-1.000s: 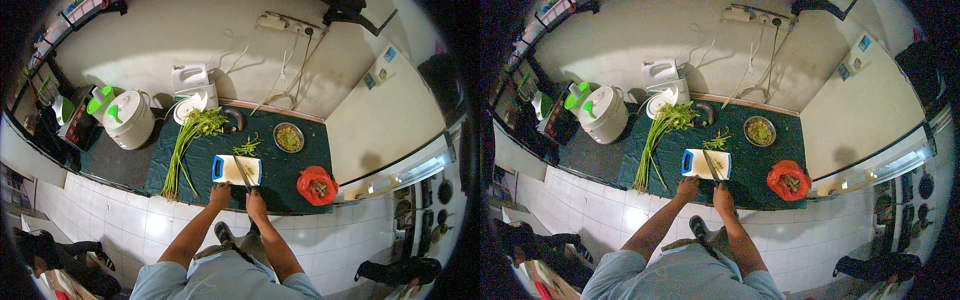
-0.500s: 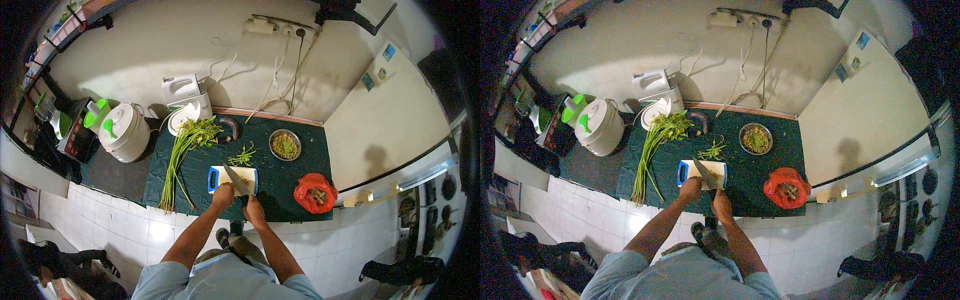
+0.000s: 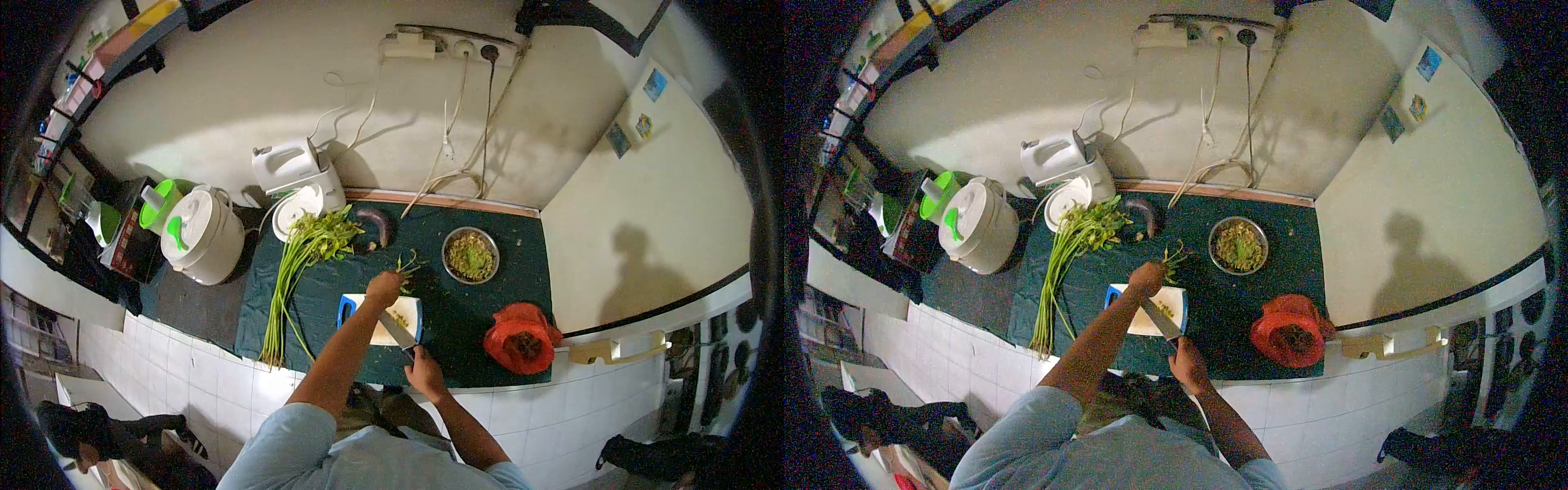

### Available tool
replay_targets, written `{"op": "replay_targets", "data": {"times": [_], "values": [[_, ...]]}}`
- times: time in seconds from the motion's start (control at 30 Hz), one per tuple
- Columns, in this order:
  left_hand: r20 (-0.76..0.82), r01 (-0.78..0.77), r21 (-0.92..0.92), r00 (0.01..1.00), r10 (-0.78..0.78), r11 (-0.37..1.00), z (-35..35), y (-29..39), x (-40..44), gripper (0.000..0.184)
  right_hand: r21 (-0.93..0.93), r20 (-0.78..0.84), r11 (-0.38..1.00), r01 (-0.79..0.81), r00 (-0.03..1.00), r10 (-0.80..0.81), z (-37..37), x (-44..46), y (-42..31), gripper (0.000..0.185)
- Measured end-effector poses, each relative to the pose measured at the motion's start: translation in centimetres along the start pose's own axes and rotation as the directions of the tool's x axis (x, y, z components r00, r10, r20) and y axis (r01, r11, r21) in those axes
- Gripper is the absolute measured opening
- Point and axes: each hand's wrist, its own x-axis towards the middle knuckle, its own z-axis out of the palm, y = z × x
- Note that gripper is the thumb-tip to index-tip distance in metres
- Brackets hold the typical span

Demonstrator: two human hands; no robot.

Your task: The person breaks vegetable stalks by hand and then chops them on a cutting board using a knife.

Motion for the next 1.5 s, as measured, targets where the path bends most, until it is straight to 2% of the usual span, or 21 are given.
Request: {"op": "replay_targets", "data": {"times": [0.1, 0.17, 0.23, 0.27, 0.33, 0.43, 0.5, 0.57, 0.7, 0.8, 0.87, 0.9, 0.97, 1.1, 1.17, 1.2, 1.23, 1.3, 1.37, 1.43, 1.5], "values": [[-0.053, -0.048, -0.126, 0.998, 0.042, 0.991, 0.9, 0.5, 2.6, 0.023, 0.035, 0.062, 0.998, -0.060, 0.996, 0.058, -1.1, 0.6, -0.4, 0.052], [0.008, -0.018, -0.024, 1.000, 0.019, 1.000, 1.2, 1.4, 3.7, 0.023, 0.059, 0.053, 0.997, -0.053, 0.997, 0.050, -0.7, 0.3, -0.2, 0.052], [-0.201, 0.001, 0.026, 0.980, 0.004, 1.000, 2.8, 1.5, 5.6, 0.022, 0.053, 0.061, 0.995, -0.079, 0.995, 0.076, -0.9, 0.8, -0.2, 0.052], [-0.188, -0.005, 0.030, 0.982, 0.010, 1.000, 3.9, 1.0, 5.7, 0.022, 0.055, 0.085, 0.992, -0.113, 0.991, 0.108, -0.7, 0.2, -0.7, 0.052], [-0.331, -0.027, 0.034, 0.943, 0.037, 0.999, 4.4, 0.8, 7.2, 0.022, 0.031, 0.090, 0.990, -0.137, 0.987, 0.134, -1.1, 0.4, -0.9, 0.052], [-0.194, 0.042, -0.042, 0.980, -0.050, 0.998, 3.1, 1.0, 7.0, 0.021, 0.006, 0.114, 0.983, -0.183, 0.977, 0.181, -1.2, 0.3, -1.4, 0.053], [-0.213, 0.047, -0.030, 0.976, -0.052, 0.998, 2.5, 0.7, 7.2, 0.020, 0.009, 0.123, 0.979, -0.201, 0.972, 0.199, -0.9, 0.2, -1.4, 0.053], [-0.185, -0.113, 0.111, 0.974, 0.132, 0.987, 3.6, -0.7, 8.5, 0.020, 0.016, 0.135, 0.977, -0.213, 0.969, 0.209, -0.4, 0.2, -1.5, 0.052], [-0.181, -0.128, 0.172, 0.970, 0.159, 0.977, 3.8, -1.1, 9.6, 0.025, 0.025, 0.116, 0.980, -0.196, 0.975, 0.192, -0.1, 0.2, -1.1, 0.051], [-0.294, -0.125, 0.079, 0.945, 0.143, 0.989, 3.2, -1.4, 9.1, 0.015, 0.001, 0.052, 0.989, -0.149, 0.988, 0.148, -0.4, -0.2, -1.2, 0.051], [-0.403, -0.257, -0.186, 0.900, 0.165, 0.948, 3.0, -2.2, 9.2, 0.014, -0.032, -0.070, 0.998, -0.062, 0.996, 0.059, 1.1, -0.5, -0.2, 0.050], [-0.400, -0.258, -0.179, 0.901, 0.170, 0.949, 2.2, -2.2, 8.6, 0.014, -0.024, -0.073, 0.998, -0.064, 0.995, 0.062, 1.5, -0.4, -0.1, 0.050], [-0.312, -0.267, -0.415, 0.940, 0.140, 0.869, -0.8, -1.6, 6.4, 0.019, -0.141, -0.008, 0.988, -0.058, 0.998, 0.057, 1.9, -0.2, 0.0, 0.047], [-0.319, -0.396, -0.505, 0.911, 0.261, 0.767, -5.1, -1.5, 2.6, 0.017, -0.189, 0.019, 0.978, -0.092, 0.995, 0.097, 2.0, 1.0, -1.0, 0.043], [-0.210, -0.335, -0.734, 0.939, 0.271, 0.591, -6.9, -1.3, 0.9, 0.012, -0.405, -0.039, 0.913, -0.045, 0.999, 0.032, 0.1, 1.0, -2.9, 0.038], [-0.230, -0.366, -0.710, 0.928, 0.293, 0.602, -8.9, -0.7, -0.8, 0.008, -0.401, -0.044, 0.915, -0.041, 0.999, 0.025, -1.0, 1.3, -3.7, 0.038], [-0.235, -0.369, -0.703, 0.927, 0.292, 0.607, -9.9, -0.6, -1.7, 0.008, -0.355, -0.151, 0.934, -0.042, 0.988, -0.013, -2.1, 1.6, -4.2, 0.034], [-0.206, -0.329, -0.838, 0.929, 0.307, 0.434, -11.3, -0.5, -3.5, 0.009, -0.305, -0.257, 0.952, -0.031, 0.965, -0.051, -4.4, 3.1, -5.0, 0.030], [-0.220, -0.339, -0.860, 0.921, 0.322, 0.381, -12.2, -0.5, -5.1, 0.010, 0.075, -0.505, 0.987, 0.140, 0.859, -0.083, -7.1, 5.6, -5.8, 0.025], [-0.240, -0.333, -0.891, 0.922, 0.304, 0.309, -14.1, 0.2, -7.3, 0.010, 0.390, -0.524, 0.903, 0.178, 0.850, 0.059, -12.6, 6.9, -9.0, 0.030], [-0.233, -0.319, -0.905, 0.926, 0.298, 0.283, -15.7, 0.7, -9.1, 0.011, 0.416, -0.578, 0.853, 0.316, 0.816, -0.020, -16.2, 8.3, -10.8, 0.036]]}}
